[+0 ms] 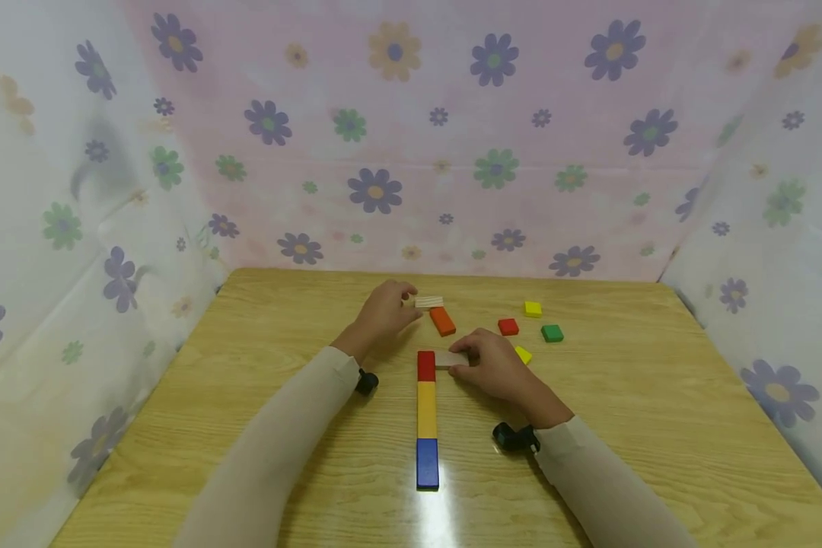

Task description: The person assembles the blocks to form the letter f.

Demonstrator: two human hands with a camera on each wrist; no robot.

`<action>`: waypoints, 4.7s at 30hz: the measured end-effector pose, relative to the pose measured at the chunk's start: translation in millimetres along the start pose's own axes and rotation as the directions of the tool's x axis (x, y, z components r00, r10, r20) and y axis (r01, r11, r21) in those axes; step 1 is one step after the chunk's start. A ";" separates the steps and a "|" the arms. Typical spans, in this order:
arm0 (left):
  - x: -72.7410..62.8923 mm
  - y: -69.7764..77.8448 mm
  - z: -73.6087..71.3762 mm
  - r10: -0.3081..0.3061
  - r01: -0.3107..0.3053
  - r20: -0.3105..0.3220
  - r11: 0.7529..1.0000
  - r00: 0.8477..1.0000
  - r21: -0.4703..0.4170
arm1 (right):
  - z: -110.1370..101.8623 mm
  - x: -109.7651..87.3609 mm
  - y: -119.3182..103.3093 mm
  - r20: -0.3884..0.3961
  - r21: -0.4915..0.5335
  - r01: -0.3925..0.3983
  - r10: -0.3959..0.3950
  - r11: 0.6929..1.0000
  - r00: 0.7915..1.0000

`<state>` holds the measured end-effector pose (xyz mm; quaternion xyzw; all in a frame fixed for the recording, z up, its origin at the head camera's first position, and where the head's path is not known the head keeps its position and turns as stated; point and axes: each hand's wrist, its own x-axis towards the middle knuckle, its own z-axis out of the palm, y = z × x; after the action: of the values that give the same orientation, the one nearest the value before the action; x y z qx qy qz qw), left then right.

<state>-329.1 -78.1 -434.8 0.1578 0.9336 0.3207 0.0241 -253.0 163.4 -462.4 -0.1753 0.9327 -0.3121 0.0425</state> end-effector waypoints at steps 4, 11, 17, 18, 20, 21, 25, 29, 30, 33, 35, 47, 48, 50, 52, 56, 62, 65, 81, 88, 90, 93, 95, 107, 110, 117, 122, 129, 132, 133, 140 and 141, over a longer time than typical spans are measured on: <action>5.4 -2.6 1.3 0.006 -0.006 0.003 1.000 1.000 0.016 | -0.1 -0.6 1.5 -0.006 0.010 -0.002 0.002 1.000 1.000; 10.6 -3.7 0.6 -0.013 0.013 0.004 1.000 1.000 0.016 | -0.5 -0.9 1.5 -0.003 0.025 0.004 -0.004 1.000 1.000; 14.0 -2.9 -1.3 -0.018 0.017 0.011 0.999 1.000 0.045 | -0.8 -1.3 1.4 -0.005 0.025 0.005 -0.005 1.000 1.000; 14.6 -3.0 -1.5 -0.020 0.020 0.012 0.998 1.000 0.055 | -0.6 -1.2 1.4 -0.005 0.026 0.005 -0.005 1.000 1.000; 16.0 -3.4 -1.5 -0.027 0.026 0.015 0.997 1.000 0.069 | -0.5 -1.0 1.7 -0.005 0.031 0.007 -0.007 0.999 1.000; 16.9 -3.3 -1.4 -0.030 0.029 0.020 0.997 0.999 0.065 | -0.3 -0.9 1.9 -0.006 0.033 0.007 -0.007 0.999 1.000; 20.1 -1.5 -0.1 -0.032 0.031 0.036 0.999 0.999 0.036 | -0.2 -1.4 3.0 -0.010 0.027 0.013 -0.012 1.000 1.000; 20.6 1.5 2.2 -0.045 0.046 0.056 0.999 0.997 -0.007 | -0.7 -1.8 2.4 -0.011 0.022 0.017 -0.017 1.000 1.000; 20.0 2.5 2.7 -0.054 0.056 0.064 0.998 0.996 -0.024 | -0.9 -1.9 2.1 -0.010 0.022 0.017 -0.017 1.000 1.000; 18.9 4.7 4.4 -0.079 0.084 0.082 0.995 0.993 -0.058 | -1.4 -2.0 0.9 -0.008 0.030 0.014 -0.013 0.999 1.000; 18.3 5.8 5.2 -0.089 0.096 0.091 0.993 0.992 -0.075 | -1.7 -2.0 0.1 -0.007 0.032 0.013 -0.012 0.999 1.000; 21.4 9.7 6.7 -0.095 0.096 0.088 0.995 0.992 -0.009 | -2.3 -1.2 -1.3 0.000 0.034 0.011 -0.011 0.999 1.000; 21.5 9.8 6.8 -0.100 0.102 0.087 0.995 0.991 -0.009 | -2.3 -1.2 -1.4 0.001 0.037 0.008 -0.008 0.999 1.000; 21.3 10.4 7.0 -0.109 0.110 0.082 0.994 0.991 -0.010 | -2.3 -1.3 -1.4 0.001 0.041 0.005 -0.005 0.999 1.000; 21.6 10.6 7.1 -0.118 0.120 0.078 0.993 0.990 -0.013 | -2.2 -1.5 -1.5 0.001 0.040 0.001 -0.001 0.999 1.000; 20.9 10.1 7.6 -0.134 0.136 0.062 0.990 0.989 -0.029 | -1.6 -1.2 -0.5 -0.004 0.041 0.001 -0.001 0.999 1.000; 19.8 8.3 8.1 -0.160 0.164 0.084 0.985 0.984 -0.048 | -0.9 -1.0 -0.4 -0.006 0.038 -0.002 0.002 0.999 1.000; 17.4 9.2 7.6 -0.151 0.155 0.072 0.987 0.986 -0.044 | -1.2 -1.6 -0.7 -0.003 0.037 -0.007 0.007 0.999 1.000; 20.4 4.8 13.3 -0.165 0.165 0.020 0.985 0.986 -0.041 | -1.6 -3.0 -2.0 -0.012 0.038 -0.007 0.008 0.999 1.000; 19.5 -0.1 12.0 -0.146 0.146 0.005 0.988 0.989 -0.047 | -1.8 -3.5 -1.6 -0.013 0.030 0.000 0.000 1.000 1.000; 19.7 -1.7 11.5 -0.144 0.144 0.001 0.988 0.990 -0.046 | -2.0 -3.6 -1.5 -0.012 0.029 0.002 -0.002 1.000 1.000; 19.8 -3.4 10.4 -0.131 0.131 0.006 0.991 0.991 -0.038 | -2.2 -4.0 -1.7 -0.012 0.029 0.006 -0.006 1.000 1.000; 19.1 -3.4 8.9 -0.127 0.128 0.017 0.991 0.992 -0.035 | -2.3 -4.1 -1.7 -0.013 0.024 0.009 -0.008 1.000 1.000; 13.2 -1.1 -1.0 -0.128 0.131 0.050 0.990 0.990 -0.053 | -2.1 -3.5 0.1 -0.017 0.016 0.014 -0.014 1.000 1.000; 12.1 0.0 -2.5 -0.120 0.123 0.054 0.991 0.991 -0.047 | -2.5 -3.8 0.0 -0.016 0.017 0.015 -0.015 1.000 1.000; 7.4 0.7 -7.7 -0.057 0.056 0.048 0.998 0.997 0.016 | -3.3 -4.9 -2.5 -0.013 0.020 0.011 -0.011 1.000 1.000; -0.2 -1.1 -11.4 -0.024 0.023 0.052 1.000 0.998 0.020 | -3.3 -6.0 -2.6 -0.016 0.018 0.013 -0.013 1.000 1.000; -11.9 -4.5 -16.0 -0.011 0.011 0.044 1.000 0.999 -0.006 | -2.0 -5.7 -1.5 -0.015 0.014 0.004 -0.004 1.000 1.000; -16.5 -7.0 -19.1 -0.001 0.001 0.031 1.000 1.000 -0.006 | -2.5 -5.8 -2.4 -0.019 0.016 0.011 -0.010 1.000 1.000; -18.0 -7.8 -20.3 0.003 -0.003 0.027 1.000 1.000 -0.004 | -2.7 -5.8 -2.8 -0.019 0.016 0.012 -0.011 1.000 1.000; -33.0 -10.0 -30.6 0.021 -0.021 0.002 1.000 1.000 -0.001 | -2.0 -5.9 -3.2 -0.016 0.017 0.011 -0.011 1.000 1.000; -35.1 -9.9 -32.0 0.024 -0.024 0.000 1.000 1.000 0.004 | -1.7 -5.6 -3.0 -0.016 0.017 0.010 -0.010 1.000 1.000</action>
<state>-303.2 -115.3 -417.3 0.1693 0.9322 0.3193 0.0199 -247.2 164.2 -459.5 -0.1772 0.9295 -0.3217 0.0348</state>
